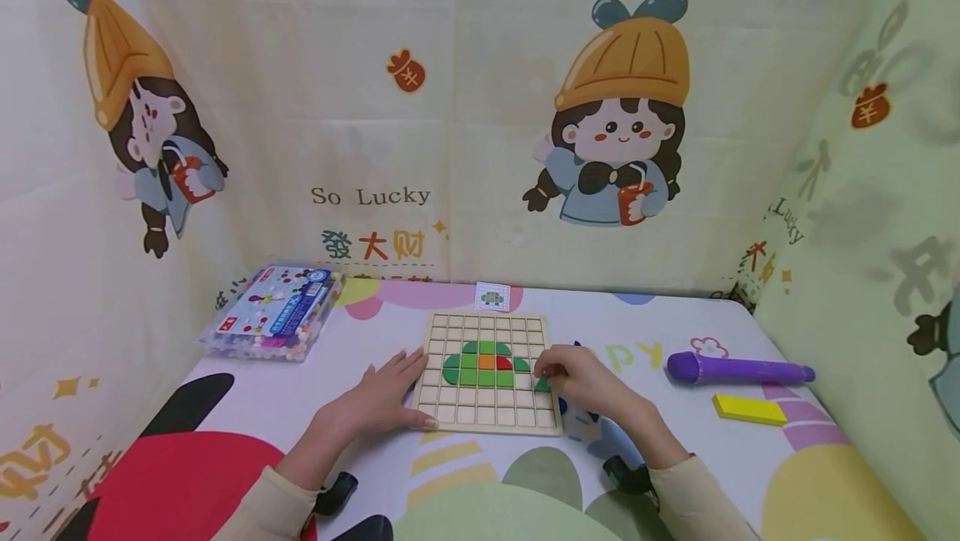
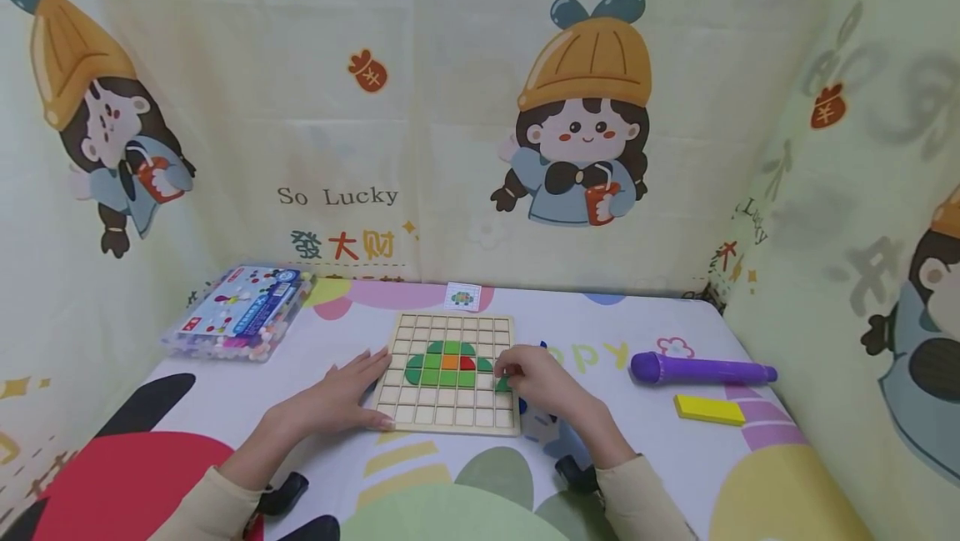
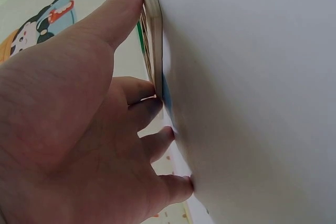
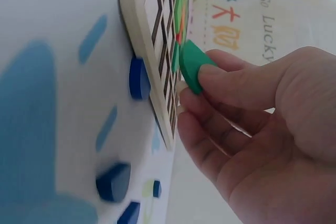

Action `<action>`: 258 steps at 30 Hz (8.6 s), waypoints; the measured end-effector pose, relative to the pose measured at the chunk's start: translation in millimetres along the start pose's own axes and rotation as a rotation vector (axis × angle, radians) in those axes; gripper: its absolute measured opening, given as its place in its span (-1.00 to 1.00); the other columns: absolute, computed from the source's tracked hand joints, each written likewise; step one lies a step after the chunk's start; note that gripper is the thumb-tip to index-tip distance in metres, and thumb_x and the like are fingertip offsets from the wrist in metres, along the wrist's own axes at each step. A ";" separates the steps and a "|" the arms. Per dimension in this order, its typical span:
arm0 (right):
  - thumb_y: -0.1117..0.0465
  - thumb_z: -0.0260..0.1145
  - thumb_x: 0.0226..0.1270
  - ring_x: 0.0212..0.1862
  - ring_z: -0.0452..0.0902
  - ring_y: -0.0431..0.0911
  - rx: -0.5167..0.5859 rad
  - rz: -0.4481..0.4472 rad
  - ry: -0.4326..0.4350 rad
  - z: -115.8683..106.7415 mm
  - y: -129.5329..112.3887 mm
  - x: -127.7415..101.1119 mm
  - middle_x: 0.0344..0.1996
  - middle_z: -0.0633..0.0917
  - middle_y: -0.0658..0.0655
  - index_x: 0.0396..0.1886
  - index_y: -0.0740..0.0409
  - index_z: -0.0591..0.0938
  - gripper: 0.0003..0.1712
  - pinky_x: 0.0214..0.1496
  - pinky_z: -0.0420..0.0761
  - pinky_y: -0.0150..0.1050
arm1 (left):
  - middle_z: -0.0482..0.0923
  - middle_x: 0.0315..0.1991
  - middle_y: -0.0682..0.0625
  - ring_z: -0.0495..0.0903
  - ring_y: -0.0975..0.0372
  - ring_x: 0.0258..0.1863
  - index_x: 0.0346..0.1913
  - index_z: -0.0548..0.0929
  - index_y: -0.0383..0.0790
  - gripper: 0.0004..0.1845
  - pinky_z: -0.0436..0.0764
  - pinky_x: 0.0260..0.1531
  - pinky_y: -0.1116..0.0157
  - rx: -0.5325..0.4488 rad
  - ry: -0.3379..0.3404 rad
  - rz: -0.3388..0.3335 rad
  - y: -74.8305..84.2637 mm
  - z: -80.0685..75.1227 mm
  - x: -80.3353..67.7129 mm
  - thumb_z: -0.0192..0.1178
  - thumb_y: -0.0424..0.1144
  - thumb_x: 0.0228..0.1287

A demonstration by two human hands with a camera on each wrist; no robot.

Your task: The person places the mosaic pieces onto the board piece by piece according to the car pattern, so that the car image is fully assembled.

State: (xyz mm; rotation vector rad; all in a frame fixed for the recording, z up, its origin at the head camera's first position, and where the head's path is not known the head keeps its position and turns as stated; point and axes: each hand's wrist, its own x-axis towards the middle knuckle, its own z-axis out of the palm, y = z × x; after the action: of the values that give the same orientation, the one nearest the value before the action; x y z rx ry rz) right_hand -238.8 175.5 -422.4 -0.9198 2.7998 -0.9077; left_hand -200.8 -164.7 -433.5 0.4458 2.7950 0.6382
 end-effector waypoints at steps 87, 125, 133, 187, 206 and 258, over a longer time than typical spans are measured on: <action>0.51 0.36 0.07 -0.19 0.60 -0.19 -0.077 0.020 -0.051 -24.8 25.1 -49.6 -0.28 0.73 -0.07 -0.23 0.06 0.76 -0.67 -0.08 0.65 -0.20 | 0.07 0.60 -0.05 -0.02 -0.11 0.59 0.56 0.14 -0.18 0.17 -0.05 0.39 -0.43 0.023 0.006 0.005 -1.7 1.5 1.3 0.42 0.31 -0.03; 0.54 0.22 0.18 -0.34 0.43 -0.35 -0.022 -0.069 -0.119 -14.7 19.1 -49.0 -0.39 0.62 -0.11 -0.31 0.02 0.79 -0.63 -0.27 0.52 -0.43 | 0.05 0.60 -0.04 -0.03 -0.12 0.59 0.56 0.14 -0.18 0.18 -0.06 0.37 -0.45 0.027 -0.001 0.005 -2.5 1.6 1.5 0.41 0.33 -0.03; 0.50 0.24 0.17 -0.33 0.45 -0.29 0.019 -0.021 -0.137 -10.6 8.2 -41.1 -0.39 0.66 -0.09 -0.32 0.02 0.68 -0.71 -0.26 0.51 -0.40 | 0.06 0.60 -0.06 -0.02 -0.13 0.59 0.56 0.14 -0.19 0.18 -0.06 0.38 -0.44 0.017 -0.002 0.006 -0.5 0.1 0.4 0.42 0.32 -0.03; 0.33 0.41 0.21 -0.36 0.43 -0.23 -0.103 0.013 -0.016 40.1 -41.3 13.1 -0.45 0.66 -0.08 -0.36 0.12 0.80 -0.93 -0.35 0.50 -0.46 | 0.06 0.60 -0.08 -0.02 -0.15 0.58 0.56 0.14 -0.21 0.17 -0.08 0.38 -0.45 0.014 -0.006 0.006 0.9 0.3 -1.0 0.42 0.31 -0.02; 0.46 0.36 0.11 -0.39 0.43 -0.25 -0.114 0.030 0.030 6.0 -17.3 -7.4 -0.41 0.69 0.02 -0.32 0.18 0.76 -0.82 -0.33 0.50 -0.40 | 0.05 0.60 -0.06 -0.02 -0.13 0.59 0.56 0.15 -0.20 0.17 -0.08 0.39 -0.44 0.007 -0.005 -0.008 2.4 0.0 0.4 0.43 0.30 -0.03; 0.50 0.29 0.12 -0.38 0.43 -0.22 0.001 0.084 0.036 6.6 -7.6 -9.4 -0.45 0.63 -0.07 -0.39 0.07 0.75 -0.74 -0.35 0.49 -0.41 | 0.05 0.60 -0.03 -0.03 -0.12 0.59 0.56 0.14 -0.15 0.17 -0.08 0.39 -0.43 0.021 -0.002 -0.004 -2.0 3.5 1.2 0.40 0.33 -0.03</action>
State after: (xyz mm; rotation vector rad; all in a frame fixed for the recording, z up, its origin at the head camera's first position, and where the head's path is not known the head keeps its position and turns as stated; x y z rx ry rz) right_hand -225.6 172.4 -424.8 -0.7863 2.8437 -0.9229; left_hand -201.4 -164.7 -437.7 0.4441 2.8024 0.6078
